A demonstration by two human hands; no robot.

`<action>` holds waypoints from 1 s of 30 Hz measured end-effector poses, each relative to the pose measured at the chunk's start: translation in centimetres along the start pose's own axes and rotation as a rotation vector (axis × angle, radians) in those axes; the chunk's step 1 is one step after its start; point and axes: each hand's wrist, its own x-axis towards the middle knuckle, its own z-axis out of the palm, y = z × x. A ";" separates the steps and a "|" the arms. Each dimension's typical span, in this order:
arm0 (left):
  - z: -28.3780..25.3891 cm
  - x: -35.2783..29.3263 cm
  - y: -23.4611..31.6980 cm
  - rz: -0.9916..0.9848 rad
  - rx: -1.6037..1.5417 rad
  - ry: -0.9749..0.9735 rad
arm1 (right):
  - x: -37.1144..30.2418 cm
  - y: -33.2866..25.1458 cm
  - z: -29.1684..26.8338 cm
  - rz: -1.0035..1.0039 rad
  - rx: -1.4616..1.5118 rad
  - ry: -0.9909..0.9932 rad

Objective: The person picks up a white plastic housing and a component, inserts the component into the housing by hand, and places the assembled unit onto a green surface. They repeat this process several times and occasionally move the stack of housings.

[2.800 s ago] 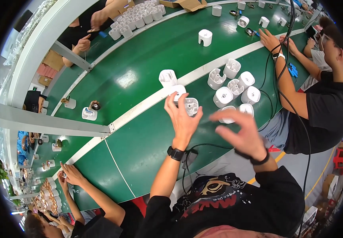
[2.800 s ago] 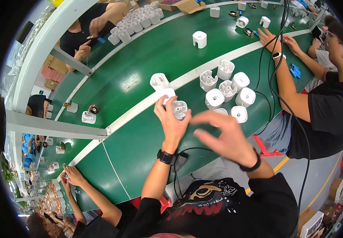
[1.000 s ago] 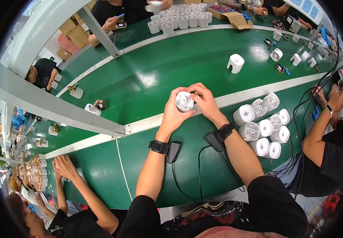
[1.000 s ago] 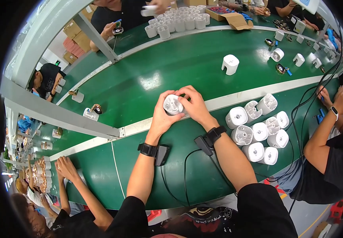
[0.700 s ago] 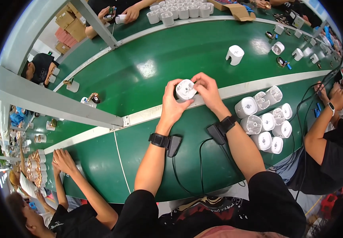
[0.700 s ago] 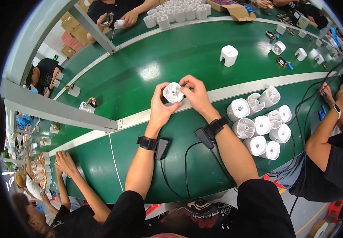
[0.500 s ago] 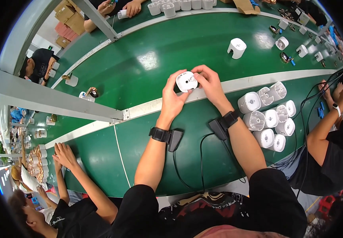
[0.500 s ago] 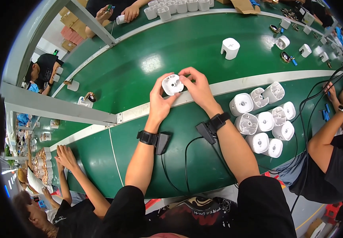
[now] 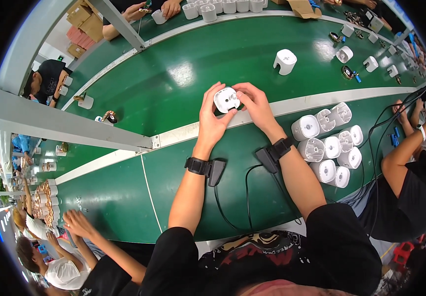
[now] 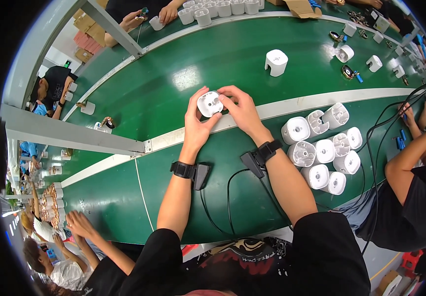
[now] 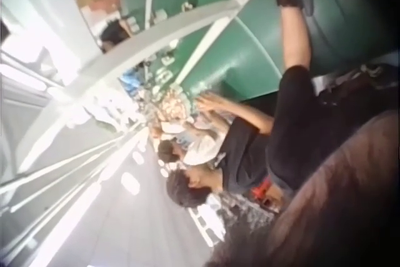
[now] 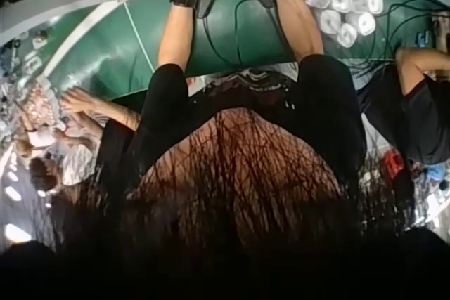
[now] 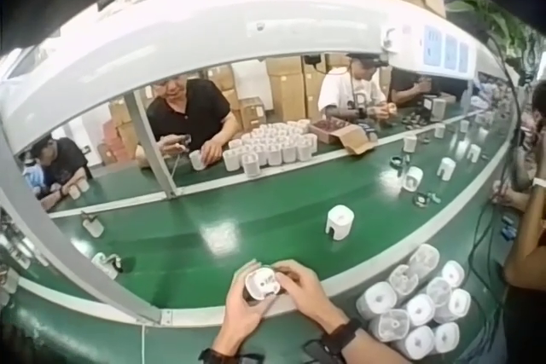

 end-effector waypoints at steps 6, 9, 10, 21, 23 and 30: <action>-0.1 0.1 -0.5 0.070 0.076 -0.018 | 0.0 0.0 -0.1 0.012 0.042 0.029; -0.4 0.0 -0.5 0.021 0.054 -0.030 | 0.0 0.0 -0.2 -0.002 0.030 0.017; -0.4 0.0 -0.5 -0.004 0.042 -0.038 | 0.0 0.1 -0.2 0.001 0.026 0.018; -0.4 0.1 -1.0 0.039 0.052 -0.049 | 0.1 0.3 0.0 0.011 -0.019 0.034; -0.4 0.1 -1.0 0.032 0.052 -0.047 | 0.1 0.3 0.0 0.014 -0.016 0.040; -0.1 0.0 -0.4 0.068 0.185 -0.009 | 0.1 0.4 -0.3 0.082 -0.043 0.057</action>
